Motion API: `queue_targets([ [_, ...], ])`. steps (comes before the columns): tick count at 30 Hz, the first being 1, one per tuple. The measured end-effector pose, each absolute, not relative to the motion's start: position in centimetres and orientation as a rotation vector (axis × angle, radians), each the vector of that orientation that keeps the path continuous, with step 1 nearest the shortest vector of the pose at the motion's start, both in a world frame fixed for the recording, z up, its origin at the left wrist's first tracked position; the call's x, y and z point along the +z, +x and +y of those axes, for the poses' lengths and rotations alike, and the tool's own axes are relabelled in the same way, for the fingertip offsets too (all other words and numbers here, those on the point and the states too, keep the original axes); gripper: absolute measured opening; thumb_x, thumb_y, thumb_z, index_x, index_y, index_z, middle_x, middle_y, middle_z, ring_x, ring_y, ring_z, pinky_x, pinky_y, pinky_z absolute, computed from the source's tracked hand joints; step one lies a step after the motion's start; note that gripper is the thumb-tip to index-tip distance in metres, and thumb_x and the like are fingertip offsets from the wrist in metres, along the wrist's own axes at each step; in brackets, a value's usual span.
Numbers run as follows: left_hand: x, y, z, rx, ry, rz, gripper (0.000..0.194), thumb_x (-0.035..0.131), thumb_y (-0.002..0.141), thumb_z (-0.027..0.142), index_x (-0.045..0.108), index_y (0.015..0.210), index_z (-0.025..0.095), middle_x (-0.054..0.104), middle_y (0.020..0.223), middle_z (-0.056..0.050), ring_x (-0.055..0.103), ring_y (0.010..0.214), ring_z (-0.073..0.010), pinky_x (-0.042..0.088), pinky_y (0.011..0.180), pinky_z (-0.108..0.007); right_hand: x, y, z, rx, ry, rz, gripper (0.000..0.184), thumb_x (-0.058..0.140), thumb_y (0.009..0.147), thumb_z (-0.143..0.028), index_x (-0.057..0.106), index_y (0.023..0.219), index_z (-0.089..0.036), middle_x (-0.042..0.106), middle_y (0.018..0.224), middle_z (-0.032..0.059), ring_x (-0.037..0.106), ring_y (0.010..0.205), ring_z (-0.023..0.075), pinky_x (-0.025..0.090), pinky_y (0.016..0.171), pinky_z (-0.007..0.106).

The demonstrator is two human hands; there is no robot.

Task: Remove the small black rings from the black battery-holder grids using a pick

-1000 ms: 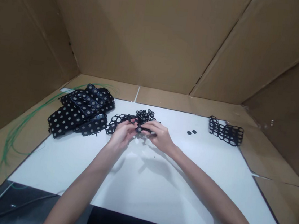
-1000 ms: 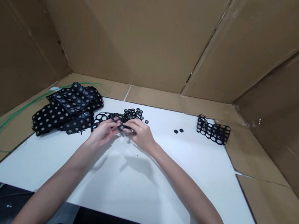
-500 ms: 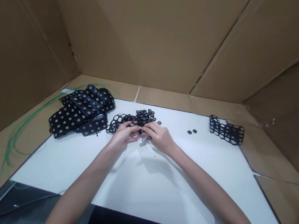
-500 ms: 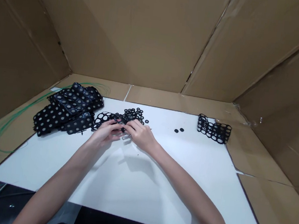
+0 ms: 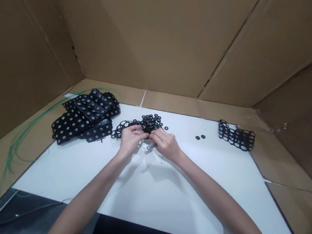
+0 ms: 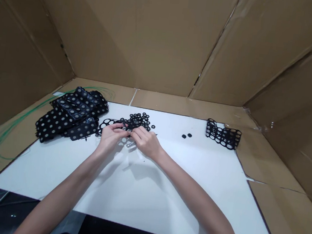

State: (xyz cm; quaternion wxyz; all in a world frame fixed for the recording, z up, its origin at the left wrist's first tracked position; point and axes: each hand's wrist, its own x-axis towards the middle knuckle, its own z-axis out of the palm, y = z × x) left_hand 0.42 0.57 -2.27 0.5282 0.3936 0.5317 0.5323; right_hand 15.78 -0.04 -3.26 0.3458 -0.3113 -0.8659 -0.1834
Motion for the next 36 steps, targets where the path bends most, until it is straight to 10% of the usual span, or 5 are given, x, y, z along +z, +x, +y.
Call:
queue_targets([
  [13,-1.1,-1.7,2.2,1.356,0.521,1.172,0.007,0.057,0.063,0.005,0.056,0.065,0.011,0.059,0.059,0.0,0.059,0.057,-0.0097,0.053,0.071,-0.03,-1.9,16.7,0.5,0.463,-1.046,-1.547,0.013,0.049,0.084,-0.032,0.047,0.083,-0.019,0.063,0.076,0.0026,0.066,0.064,0.0136,0.049,0.055,0.022],
  [26,-0.6,-0.9,1.4,1.206,0.429,0.941,0.01,0.047,0.061,0.006,0.053,0.064,0.013,0.063,0.071,-0.004,0.056,0.057,-0.0099,0.049,0.055,-0.021,-4.0,17.1,2.1,0.252,-1.104,-1.965,0.02,0.052,0.081,-0.015,0.065,0.095,-0.019,0.064,0.097,0.0066,0.061,0.087,0.0144,0.049,0.077,0.027],
  [36,-0.3,0.5,0.1,1.191,0.45,0.899,0.004,0.053,0.063,0.01,0.054,0.061,0.013,0.057,0.063,0.0,0.05,0.054,-0.0073,0.047,0.053,-0.02,-3.1,15.6,0.0,-0.184,-0.931,-2.184,0.022,0.05,0.084,-0.023,0.062,0.101,-0.016,0.065,0.091,0.0084,0.056,0.083,0.0168,0.048,0.065,0.027],
])
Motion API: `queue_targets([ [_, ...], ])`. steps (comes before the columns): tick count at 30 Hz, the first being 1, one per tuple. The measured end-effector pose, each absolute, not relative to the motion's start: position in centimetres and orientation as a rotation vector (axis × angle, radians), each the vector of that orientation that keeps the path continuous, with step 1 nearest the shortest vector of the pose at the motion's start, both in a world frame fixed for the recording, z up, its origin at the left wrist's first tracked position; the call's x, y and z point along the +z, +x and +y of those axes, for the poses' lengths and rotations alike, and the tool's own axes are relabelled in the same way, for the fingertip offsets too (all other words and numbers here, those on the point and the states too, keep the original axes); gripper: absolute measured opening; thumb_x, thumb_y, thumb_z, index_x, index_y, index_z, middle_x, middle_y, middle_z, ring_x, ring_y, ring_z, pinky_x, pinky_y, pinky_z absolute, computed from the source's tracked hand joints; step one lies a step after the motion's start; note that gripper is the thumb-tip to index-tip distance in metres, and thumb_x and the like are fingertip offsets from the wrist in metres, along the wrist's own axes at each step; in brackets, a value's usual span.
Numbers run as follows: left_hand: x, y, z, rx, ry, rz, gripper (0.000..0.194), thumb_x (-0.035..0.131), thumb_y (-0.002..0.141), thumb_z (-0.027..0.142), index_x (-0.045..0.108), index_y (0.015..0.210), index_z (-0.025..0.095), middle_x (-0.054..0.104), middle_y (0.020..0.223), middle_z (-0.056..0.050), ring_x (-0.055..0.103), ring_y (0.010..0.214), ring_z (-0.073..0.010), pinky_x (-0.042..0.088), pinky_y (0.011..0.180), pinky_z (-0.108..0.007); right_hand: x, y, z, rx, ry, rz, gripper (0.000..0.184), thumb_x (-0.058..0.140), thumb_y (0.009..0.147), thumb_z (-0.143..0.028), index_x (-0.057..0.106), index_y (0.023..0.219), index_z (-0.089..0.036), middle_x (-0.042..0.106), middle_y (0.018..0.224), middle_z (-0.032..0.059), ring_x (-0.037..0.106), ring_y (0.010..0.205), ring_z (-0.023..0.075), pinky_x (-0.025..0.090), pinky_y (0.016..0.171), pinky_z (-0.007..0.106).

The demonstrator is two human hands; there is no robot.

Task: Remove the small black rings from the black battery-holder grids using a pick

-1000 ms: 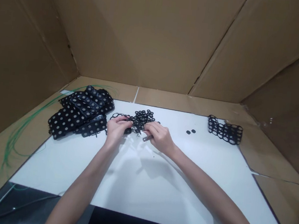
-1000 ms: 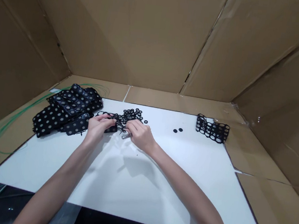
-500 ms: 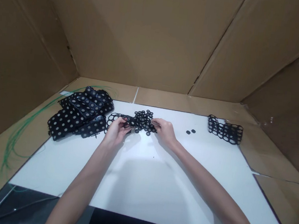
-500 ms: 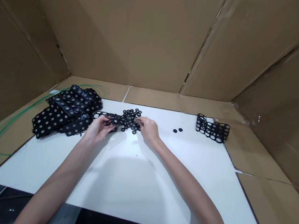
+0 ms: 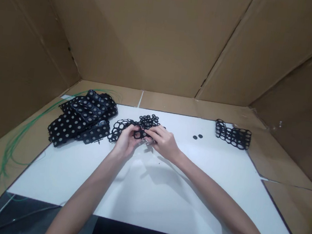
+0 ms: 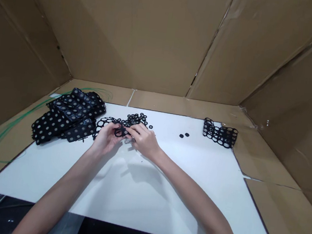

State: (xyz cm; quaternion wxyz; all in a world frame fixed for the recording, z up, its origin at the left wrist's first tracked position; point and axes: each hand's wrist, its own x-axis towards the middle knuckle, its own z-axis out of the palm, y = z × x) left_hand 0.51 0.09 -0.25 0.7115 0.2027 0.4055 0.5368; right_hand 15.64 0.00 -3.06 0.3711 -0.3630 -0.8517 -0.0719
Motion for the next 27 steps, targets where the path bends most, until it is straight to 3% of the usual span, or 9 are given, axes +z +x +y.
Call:
queue_targets([
  [6,-0.8,0.7,0.1,1.187,0.639,1.042,0.019,0.071,0.053,0.012,0.055,0.062,0.013,0.056,0.061,0.001,0.052,0.057,-0.009,0.045,0.056,-0.022,-2.9,15.6,-0.2,-0.287,-0.937,-2.213,0.02,0.047,0.085,-0.021,0.062,0.097,-0.016,0.064,0.09,0.0075,0.055,0.082,0.0156,0.044,0.059,0.024],
  [14,-1.3,0.2,0.6,1.169,0.665,1.11,0.02,0.072,0.048,0.006,0.058,0.061,0.01,0.057,0.054,0.001,0.049,0.048,-0.0074,0.037,0.048,-0.02,-2.4,15.2,-0.8,-0.478,-0.948,-2.294,0.019,0.043,0.087,-0.018,0.06,0.095,-0.015,0.064,0.087,0.0057,0.053,0.077,0.0136,0.029,0.046,0.023],
  [18,-0.9,0.5,0.3,1.149,0.624,1.109,0.027,0.07,0.047,0.003,0.049,0.06,0.014,0.053,0.05,0.004,0.047,0.046,-0.0066,0.036,0.048,-0.02,-2.6,15.2,-0.9,-0.481,-0.947,-2.295,0.02,0.04,0.088,-0.019,0.06,0.09,-0.015,0.062,0.08,0.0057,0.05,0.074,0.0136,0.026,0.046,0.025],
  [27,-1.0,0.6,0.2,1.139,0.595,1.101,0.035,0.067,0.049,-0.003,0.046,0.07,0.016,0.053,0.05,0.005,0.048,0.046,-0.0066,0.038,0.049,-0.019,-2.7,15.3,-0.7,-0.526,-0.912,-2.268,0.022,0.038,0.089,-0.018,0.059,0.082,-0.016,0.06,0.073,0.0038,0.048,0.069,0.013,0.023,0.045,0.026],
])
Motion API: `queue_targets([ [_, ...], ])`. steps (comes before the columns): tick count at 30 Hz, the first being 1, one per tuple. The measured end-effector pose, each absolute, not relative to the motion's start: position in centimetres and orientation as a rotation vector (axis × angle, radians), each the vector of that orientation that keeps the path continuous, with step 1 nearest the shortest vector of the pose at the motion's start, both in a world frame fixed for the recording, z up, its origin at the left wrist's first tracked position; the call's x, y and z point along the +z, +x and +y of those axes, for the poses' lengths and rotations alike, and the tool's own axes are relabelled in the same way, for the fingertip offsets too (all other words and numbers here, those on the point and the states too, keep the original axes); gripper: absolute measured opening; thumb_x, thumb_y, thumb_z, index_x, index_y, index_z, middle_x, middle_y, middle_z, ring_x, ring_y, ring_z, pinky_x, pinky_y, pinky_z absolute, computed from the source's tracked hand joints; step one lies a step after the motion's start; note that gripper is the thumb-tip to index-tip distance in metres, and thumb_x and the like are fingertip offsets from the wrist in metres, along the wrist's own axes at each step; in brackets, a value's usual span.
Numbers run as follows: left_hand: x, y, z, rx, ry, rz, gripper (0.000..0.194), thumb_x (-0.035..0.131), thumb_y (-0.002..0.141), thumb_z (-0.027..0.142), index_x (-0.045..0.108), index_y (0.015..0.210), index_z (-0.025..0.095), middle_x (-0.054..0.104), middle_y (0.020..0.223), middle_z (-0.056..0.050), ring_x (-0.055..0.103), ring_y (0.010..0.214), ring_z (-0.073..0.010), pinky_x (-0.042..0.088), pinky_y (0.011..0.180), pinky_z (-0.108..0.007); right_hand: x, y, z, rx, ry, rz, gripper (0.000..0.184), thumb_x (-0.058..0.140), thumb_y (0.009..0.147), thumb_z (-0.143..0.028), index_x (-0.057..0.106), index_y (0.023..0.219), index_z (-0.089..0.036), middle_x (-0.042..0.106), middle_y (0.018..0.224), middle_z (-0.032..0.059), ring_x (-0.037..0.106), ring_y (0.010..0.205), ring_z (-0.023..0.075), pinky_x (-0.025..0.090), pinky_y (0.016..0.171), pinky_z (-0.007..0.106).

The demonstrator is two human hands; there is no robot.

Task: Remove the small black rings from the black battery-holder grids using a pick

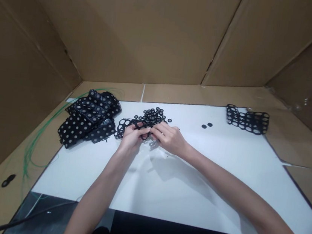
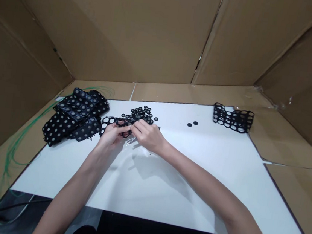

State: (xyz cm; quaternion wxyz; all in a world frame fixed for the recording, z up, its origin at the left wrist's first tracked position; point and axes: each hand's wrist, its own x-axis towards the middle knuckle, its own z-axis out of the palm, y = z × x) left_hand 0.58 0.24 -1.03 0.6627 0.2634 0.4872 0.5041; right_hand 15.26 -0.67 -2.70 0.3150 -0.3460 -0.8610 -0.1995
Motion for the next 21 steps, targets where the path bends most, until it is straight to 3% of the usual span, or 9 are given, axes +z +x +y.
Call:
queue_targets([
  [7,-1.3,0.7,0.4,1.151,0.551,1.105,0.033,0.067,0.053,-0.003,0.046,0.071,0.016,0.053,0.049,0.005,0.051,0.043,-0.008,0.039,0.046,-0.019,-2.5,15.2,-0.8,-0.505,-0.86,-2.244,0.024,0.039,0.085,-0.01,0.056,0.069,-0.016,0.058,0.064,0.001,0.047,0.063,0.0113,0.021,0.042,0.026],
  [11,-1.2,0.5,0.8,1.215,0.511,1.115,0.028,0.062,0.061,-0.004,0.047,0.074,0.015,0.057,0.055,0.002,0.054,0.048,-0.0081,0.042,0.049,-0.018,-2.5,15.3,-0.9,-0.451,-0.849,-2.233,0.018,0.042,0.082,-0.007,0.057,0.077,-0.017,0.064,0.077,0.0019,0.053,0.073,0.012,0.026,0.043,0.023],
  [16,-1.5,0.6,1.0,1.262,0.474,1.122,0.019,0.059,0.066,-0.002,0.053,0.076,0.013,0.058,0.059,0.0,0.057,0.054,-0.0089,0.046,0.055,-0.02,-3.2,15.4,-0.5,0.003,-0.821,-2.119,0.013,0.044,0.08,-0.009,0.055,0.079,-0.016,0.065,0.078,0.0047,0.059,0.07,0.0124,0.042,0.055,0.021],
  [21,-1.8,0.6,1.1,1.327,0.438,1.127,0.02,0.058,0.064,-0.002,0.057,0.078,0.012,0.057,0.058,0.002,0.054,0.052,-0.0072,0.043,0.055,-0.018,-1.8,15.2,-1.3,0.412,-0.908,-1.861,0.005,0.053,0.079,-0.018,0.051,0.075,-0.018,0.063,0.075,0.003,0.06,0.068,0.0119,0.048,0.058,0.021],
])
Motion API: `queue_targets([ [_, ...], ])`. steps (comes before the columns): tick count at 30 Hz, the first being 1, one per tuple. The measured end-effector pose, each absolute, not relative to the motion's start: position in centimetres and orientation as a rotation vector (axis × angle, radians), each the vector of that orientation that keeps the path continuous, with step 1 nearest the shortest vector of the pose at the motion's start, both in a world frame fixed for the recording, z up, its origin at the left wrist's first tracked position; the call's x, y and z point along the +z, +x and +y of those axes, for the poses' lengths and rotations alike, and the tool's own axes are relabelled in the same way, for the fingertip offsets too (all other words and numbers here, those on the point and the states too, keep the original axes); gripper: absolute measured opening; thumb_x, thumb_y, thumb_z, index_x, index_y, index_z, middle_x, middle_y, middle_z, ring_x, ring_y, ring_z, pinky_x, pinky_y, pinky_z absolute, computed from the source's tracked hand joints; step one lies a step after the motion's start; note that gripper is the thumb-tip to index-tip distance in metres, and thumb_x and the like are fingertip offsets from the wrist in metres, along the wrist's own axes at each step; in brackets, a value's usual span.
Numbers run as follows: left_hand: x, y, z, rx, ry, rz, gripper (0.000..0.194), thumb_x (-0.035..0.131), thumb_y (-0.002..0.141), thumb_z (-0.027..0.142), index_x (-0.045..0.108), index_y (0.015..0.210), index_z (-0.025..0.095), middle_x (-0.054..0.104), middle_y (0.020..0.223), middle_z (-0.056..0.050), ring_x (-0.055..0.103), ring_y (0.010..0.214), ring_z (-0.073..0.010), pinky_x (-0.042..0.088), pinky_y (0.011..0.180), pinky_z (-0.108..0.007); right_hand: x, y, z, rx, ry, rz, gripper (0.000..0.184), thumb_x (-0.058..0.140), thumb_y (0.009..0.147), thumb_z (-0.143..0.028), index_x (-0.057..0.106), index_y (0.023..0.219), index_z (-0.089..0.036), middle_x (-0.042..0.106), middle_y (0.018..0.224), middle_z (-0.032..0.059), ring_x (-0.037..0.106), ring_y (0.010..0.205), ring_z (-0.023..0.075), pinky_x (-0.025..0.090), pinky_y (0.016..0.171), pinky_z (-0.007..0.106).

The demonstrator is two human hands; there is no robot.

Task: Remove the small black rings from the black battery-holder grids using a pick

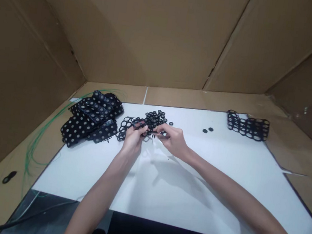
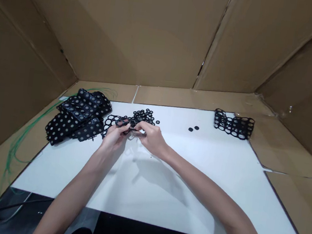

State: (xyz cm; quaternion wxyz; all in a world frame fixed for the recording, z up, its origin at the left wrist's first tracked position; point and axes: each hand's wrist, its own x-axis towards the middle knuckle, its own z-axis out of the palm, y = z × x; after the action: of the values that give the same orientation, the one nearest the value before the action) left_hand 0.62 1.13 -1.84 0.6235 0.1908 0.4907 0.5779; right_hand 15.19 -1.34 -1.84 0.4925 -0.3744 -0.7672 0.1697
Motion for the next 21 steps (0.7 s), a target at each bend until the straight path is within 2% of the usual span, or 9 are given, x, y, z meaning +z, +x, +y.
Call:
queue_targets([
  [6,-1.0,0.0,1.3,1.382,0.353,1.067,0.021,0.054,0.064,0.001,0.058,0.08,0.013,0.055,0.058,0.003,0.051,0.051,-0.0045,0.039,0.05,-0.015,2.1,16.9,-1.6,0.525,-1.061,-1.534,0.014,0.061,0.073,-0.028,0.051,0.072,-0.018,0.064,0.076,0.0027,0.064,0.069,0.0141,0.048,0.051,0.021],
  [10,-0.3,0.3,0.7,1.352,0.352,0.943,0.024,0.054,0.057,0.002,0.061,0.078,0.012,0.052,0.055,0.004,0.047,0.046,-0.0034,0.037,0.048,-0.015,-0.4,18.3,1.6,0.549,-1.366,-1.601,0.008,0.065,0.066,-0.023,0.06,0.069,-0.017,0.066,0.067,0.0016,0.064,0.068,0.0182,0.049,0.067,0.031],
  [13,0.0,0.3,0.4,1.343,0.363,0.852,0.025,0.057,0.055,0.005,0.062,0.079,0.013,0.053,0.056,0.005,0.046,0.047,-0.0027,0.037,0.049,-0.014,-2.8,18.7,3.4,0.609,-1.438,-1.621,0.006,0.061,0.067,-0.019,0.067,0.071,-0.018,0.069,0.077,0.0036,0.063,0.077,0.0209,0.046,0.076,0.034],
  [15,0.1,0.2,0.2,1.339,0.367,0.781,0.027,0.059,0.054,0.005,0.062,0.078,0.014,0.055,0.058,0.006,0.048,0.05,-0.0029,0.038,0.05,-0.014,-3.3,18.6,3.6,0.631,-1.432,-1.612,0.009,0.061,0.069,-0.024,0.068,0.071,-0.018,0.069,0.085,0.0044,0.062,0.084,0.0226,0.045,0.077,0.033],
  [16,0.2,0.3,0.0,1.337,0.375,0.759,0.027,0.06,0.053,0.005,0.062,0.078,0.015,0.056,0.06,0.005,0.049,0.051,-0.0033,0.039,0.052,-0.014,-3.2,18.4,3.5,0.637,-1.43,-1.607,0.015,0.06,0.071,-0.029,0.069,0.071,-0.017,0.069,0.086,0.0047,0.062,0.085,0.0228,0.046,0.075,0.032],
  [18,0.2,0.4,-0.4,1.305,0.438,0.737,0.028,0.062,0.052,0.005,0.062,0.078,0.016,0.057,0.062,0.005,0.052,0.056,-0.0052,0.04,0.056,-0.016,-2.3,17.7,3.2,0.749,-1.421,-1.574,0.034,0.049,0.078,-0.042,0.068,0.07,-0.015,0.069,0.078,0.006,0.063,0.074,0.0206,0.046,0.06,0.028],
  [20,0.1,0.6,-1.1,1.207,0.586,0.738,0.03,0.066,0.049,0.006,0.062,0.078,0.016,0.06,0.065,0.004,0.055,0.06,-0.0084,0.043,0.06,-0.02,-1.1,16.8,3.0,1.079,-1.365,-1.477,0.052,0.036,0.083,-0.052,0.067,0.068,-0.012,0.066,0.065,0.0071,0.058,0.054,0.0154,0.038,0.042,0.024],
  [21,0.1,0.7,-1.6,1.151,0.675,0.742,0.033,0.068,0.048,0.007,0.062,0.079,0.017,0.062,0.069,0.002,0.058,0.065,-0.0106,0.044,0.065,-0.022,-0.4,16.3,3.0,1.298,-1.291,-1.409,0.053,0.036,0.082,-0.053,0.066,0.07,-0.012,0.064,0.063,0.0068,0.055,0.049,0.0131,0.034,0.038,0.022],
])
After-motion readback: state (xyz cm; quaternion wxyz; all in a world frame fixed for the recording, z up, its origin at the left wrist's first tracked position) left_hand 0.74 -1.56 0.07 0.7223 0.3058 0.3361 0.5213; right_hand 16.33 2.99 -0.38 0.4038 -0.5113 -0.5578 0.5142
